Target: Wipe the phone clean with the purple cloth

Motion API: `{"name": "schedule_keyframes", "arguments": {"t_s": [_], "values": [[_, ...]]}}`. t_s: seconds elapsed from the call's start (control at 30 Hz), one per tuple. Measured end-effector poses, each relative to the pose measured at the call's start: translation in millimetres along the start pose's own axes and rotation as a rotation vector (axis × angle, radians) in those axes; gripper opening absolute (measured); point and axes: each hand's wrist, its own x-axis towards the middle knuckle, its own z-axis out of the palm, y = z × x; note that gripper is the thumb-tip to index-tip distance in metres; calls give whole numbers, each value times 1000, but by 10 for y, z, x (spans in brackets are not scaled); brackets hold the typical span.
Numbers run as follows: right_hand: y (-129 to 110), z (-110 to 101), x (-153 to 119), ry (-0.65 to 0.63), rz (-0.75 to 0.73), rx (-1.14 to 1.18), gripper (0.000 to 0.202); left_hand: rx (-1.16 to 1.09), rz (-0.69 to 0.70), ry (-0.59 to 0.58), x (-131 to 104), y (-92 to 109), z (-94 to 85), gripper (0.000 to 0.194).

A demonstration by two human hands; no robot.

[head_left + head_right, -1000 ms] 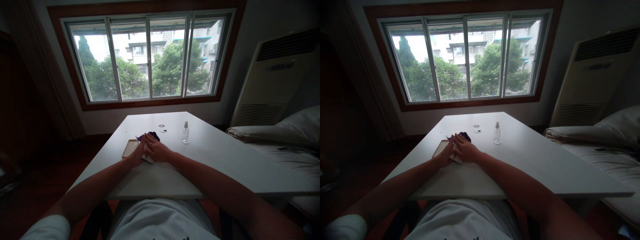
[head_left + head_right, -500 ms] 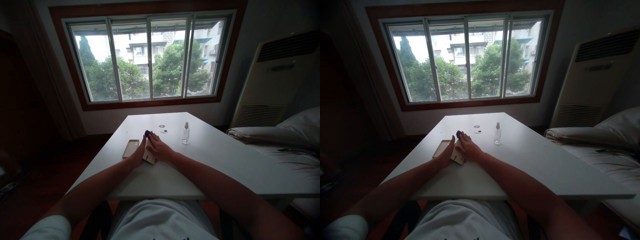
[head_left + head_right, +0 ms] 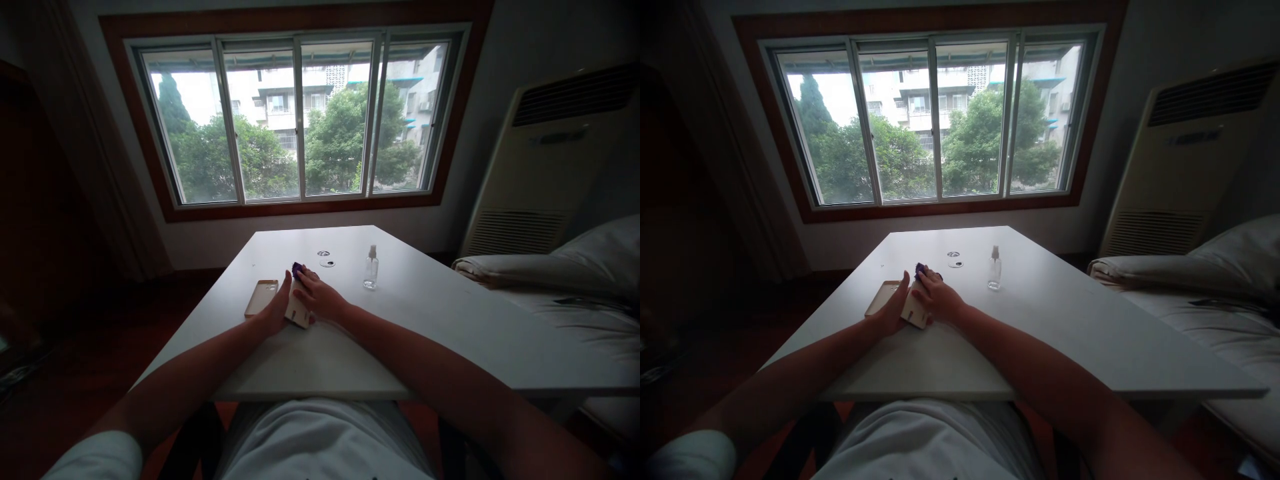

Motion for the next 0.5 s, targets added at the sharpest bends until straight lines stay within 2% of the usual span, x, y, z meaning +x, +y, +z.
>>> {"name": "schedule_keyframes", "arguments": {"t_s": [0.3,0.5], "values": [[-39,-71,-31,45,21,42,69,5,37,-39,-32,15,12,78],[-49,4,-66,-5,-6,-11,81,-27,17,-23,-24,13,13,81]]}}
